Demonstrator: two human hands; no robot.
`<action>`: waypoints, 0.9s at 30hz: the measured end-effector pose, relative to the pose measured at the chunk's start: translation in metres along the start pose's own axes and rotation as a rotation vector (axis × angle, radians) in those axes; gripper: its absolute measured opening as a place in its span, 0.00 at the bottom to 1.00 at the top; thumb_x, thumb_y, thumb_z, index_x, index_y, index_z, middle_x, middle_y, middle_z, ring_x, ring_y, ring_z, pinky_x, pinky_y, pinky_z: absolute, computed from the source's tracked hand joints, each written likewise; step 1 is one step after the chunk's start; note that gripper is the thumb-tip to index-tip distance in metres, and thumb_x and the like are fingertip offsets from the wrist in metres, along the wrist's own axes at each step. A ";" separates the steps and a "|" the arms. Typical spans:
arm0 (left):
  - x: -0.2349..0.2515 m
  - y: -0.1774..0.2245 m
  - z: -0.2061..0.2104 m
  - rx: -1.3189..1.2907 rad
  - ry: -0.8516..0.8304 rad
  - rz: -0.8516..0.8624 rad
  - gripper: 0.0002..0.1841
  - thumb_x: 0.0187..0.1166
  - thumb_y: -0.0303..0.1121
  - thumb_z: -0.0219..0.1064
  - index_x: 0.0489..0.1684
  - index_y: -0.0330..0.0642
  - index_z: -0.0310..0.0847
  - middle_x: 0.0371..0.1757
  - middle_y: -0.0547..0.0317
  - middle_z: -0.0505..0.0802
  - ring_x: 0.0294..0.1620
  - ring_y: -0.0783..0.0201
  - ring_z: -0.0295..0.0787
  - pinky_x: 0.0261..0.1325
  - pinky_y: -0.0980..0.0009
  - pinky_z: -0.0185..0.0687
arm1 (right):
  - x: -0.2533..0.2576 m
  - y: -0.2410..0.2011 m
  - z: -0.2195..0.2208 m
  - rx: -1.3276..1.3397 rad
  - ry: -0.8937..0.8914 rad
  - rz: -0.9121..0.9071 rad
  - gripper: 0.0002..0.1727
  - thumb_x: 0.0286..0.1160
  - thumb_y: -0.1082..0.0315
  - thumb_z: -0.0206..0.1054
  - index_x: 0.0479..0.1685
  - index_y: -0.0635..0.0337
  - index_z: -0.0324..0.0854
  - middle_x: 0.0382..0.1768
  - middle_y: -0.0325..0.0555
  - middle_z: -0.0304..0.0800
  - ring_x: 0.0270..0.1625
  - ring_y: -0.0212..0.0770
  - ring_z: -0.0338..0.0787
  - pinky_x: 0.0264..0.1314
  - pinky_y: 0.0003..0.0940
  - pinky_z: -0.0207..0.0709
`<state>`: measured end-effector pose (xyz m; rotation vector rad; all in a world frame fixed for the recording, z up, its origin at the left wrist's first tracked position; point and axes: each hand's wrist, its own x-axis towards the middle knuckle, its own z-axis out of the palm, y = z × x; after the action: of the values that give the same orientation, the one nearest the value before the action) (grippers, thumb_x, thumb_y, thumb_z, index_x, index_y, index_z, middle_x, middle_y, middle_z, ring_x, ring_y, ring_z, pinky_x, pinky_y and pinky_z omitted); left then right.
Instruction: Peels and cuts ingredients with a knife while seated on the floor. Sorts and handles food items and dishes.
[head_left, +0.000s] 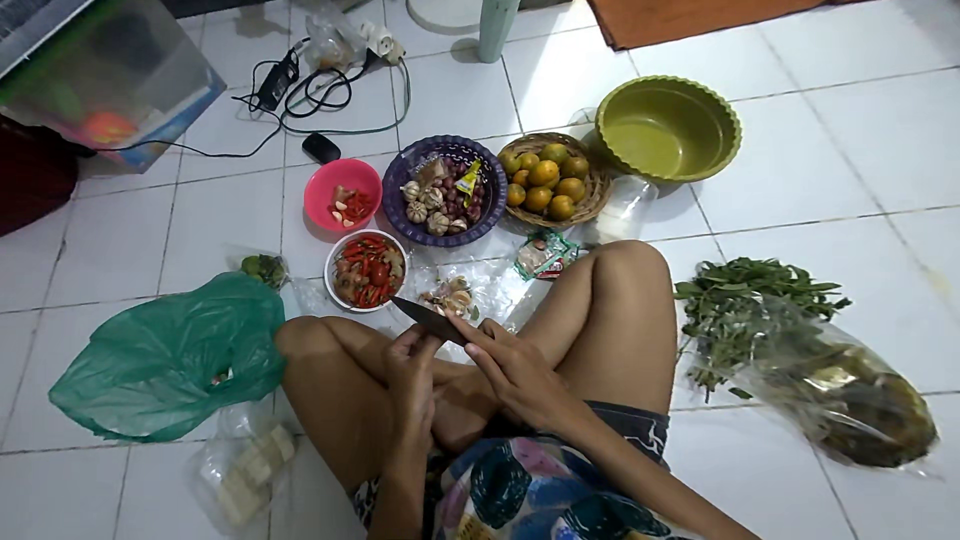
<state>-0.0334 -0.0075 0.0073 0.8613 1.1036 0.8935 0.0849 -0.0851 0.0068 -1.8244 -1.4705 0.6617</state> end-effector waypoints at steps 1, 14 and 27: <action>0.000 0.001 0.001 -0.008 -0.002 -0.009 0.12 0.71 0.12 0.60 0.33 0.34 0.90 0.31 0.67 0.95 0.36 0.76 0.92 0.51 0.77 0.88 | 0.000 0.000 0.000 0.000 0.004 -0.003 0.27 0.90 0.56 0.47 0.80 0.51 0.79 0.33 0.50 0.83 0.23 0.40 0.77 0.23 0.36 0.71; -0.002 0.003 0.001 -0.043 -0.008 -0.028 0.12 0.73 0.11 0.58 0.38 0.30 0.89 0.33 0.64 0.96 0.37 0.75 0.93 0.52 0.77 0.89 | 0.000 0.006 -0.003 0.203 -0.106 0.052 0.28 0.92 0.53 0.44 0.84 0.51 0.74 0.32 0.44 0.79 0.29 0.35 0.74 0.33 0.32 0.72; -0.003 0.009 0.002 -0.047 -0.029 -0.067 0.10 0.76 0.12 0.59 0.46 0.24 0.87 0.38 0.61 0.96 0.36 0.75 0.93 0.50 0.78 0.89 | 0.008 0.026 -0.015 0.313 -0.128 0.145 0.30 0.93 0.51 0.42 0.86 0.51 0.70 0.41 0.41 0.84 0.31 0.26 0.72 0.38 0.26 0.70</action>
<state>-0.0335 -0.0073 0.0170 0.7917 1.0768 0.8454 0.1141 -0.0839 -0.0038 -1.6778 -1.2389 1.0357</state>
